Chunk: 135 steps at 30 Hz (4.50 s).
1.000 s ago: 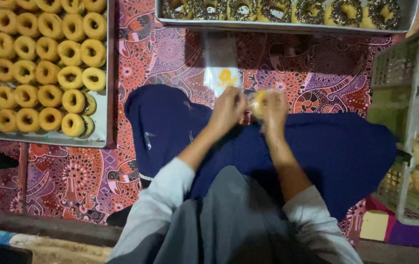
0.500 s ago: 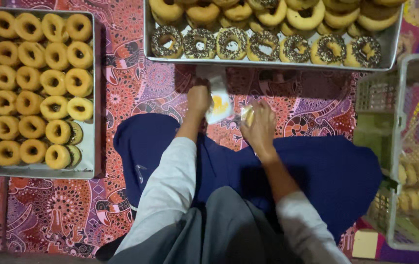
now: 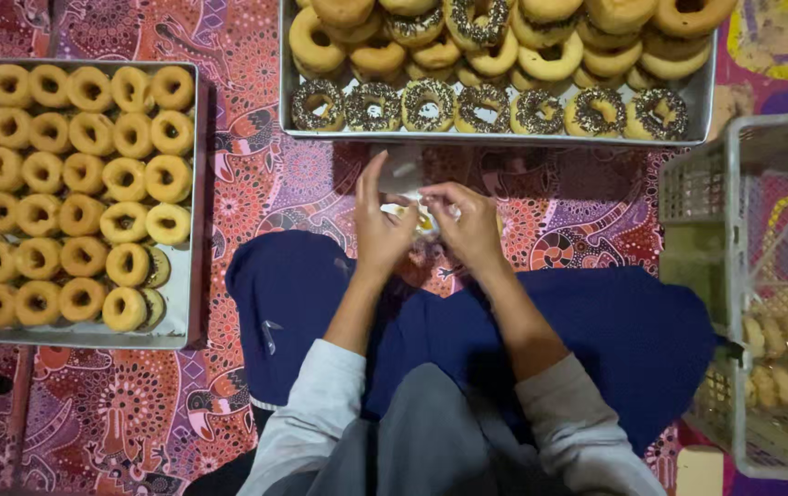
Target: The person sits on a mat and repeatedly picks donuts from metal trays, places them into small plastic bags, and sets the filled bags aside. The person handles both plain and sesame-topped donuts.
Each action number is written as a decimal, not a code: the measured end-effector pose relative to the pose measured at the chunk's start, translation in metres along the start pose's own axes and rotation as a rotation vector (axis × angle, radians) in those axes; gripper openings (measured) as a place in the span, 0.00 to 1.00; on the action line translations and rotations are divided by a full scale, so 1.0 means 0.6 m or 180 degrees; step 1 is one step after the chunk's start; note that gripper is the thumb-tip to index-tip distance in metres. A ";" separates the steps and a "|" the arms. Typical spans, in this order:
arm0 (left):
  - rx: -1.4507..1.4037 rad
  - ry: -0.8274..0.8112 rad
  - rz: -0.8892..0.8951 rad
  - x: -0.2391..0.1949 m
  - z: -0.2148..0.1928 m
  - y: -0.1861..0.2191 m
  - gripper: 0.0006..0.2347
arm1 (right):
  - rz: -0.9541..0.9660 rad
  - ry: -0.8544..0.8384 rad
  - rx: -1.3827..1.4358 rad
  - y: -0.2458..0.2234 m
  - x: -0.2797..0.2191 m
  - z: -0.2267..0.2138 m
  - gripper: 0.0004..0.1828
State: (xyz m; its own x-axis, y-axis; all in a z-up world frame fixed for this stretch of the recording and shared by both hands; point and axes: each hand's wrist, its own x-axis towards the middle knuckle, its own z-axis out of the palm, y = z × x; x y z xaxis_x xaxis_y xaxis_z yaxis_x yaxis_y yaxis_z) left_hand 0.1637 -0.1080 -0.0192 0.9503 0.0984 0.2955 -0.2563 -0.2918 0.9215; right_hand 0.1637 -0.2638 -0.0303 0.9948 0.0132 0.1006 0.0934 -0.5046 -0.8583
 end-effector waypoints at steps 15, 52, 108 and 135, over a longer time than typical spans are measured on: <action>-0.1488 0.0597 0.0481 0.002 -0.010 0.097 0.16 | -0.1203 0.0067 -0.0678 -0.105 -0.012 -0.032 0.25; -0.4496 0.0068 -0.0216 0.116 -0.014 0.006 0.24 | -0.0473 0.0337 -0.0527 -0.235 -0.002 -0.084 0.33; -0.0329 0.1395 -0.0667 -0.243 -0.238 0.156 0.09 | 0.0365 -0.2570 0.1764 -0.188 -0.193 0.085 0.42; 0.1383 0.0616 -0.0459 -0.253 -0.219 0.043 0.06 | 0.0639 -0.0516 0.1772 0.006 -0.250 0.216 0.07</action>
State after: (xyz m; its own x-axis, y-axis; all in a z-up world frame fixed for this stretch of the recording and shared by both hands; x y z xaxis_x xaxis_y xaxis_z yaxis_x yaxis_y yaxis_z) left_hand -0.0107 -0.0055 -0.0069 0.9098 0.3297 0.2522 0.0118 -0.6278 0.7783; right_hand 0.0200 -0.1558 -0.1135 0.9844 0.1178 -0.1308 -0.1335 0.0154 -0.9909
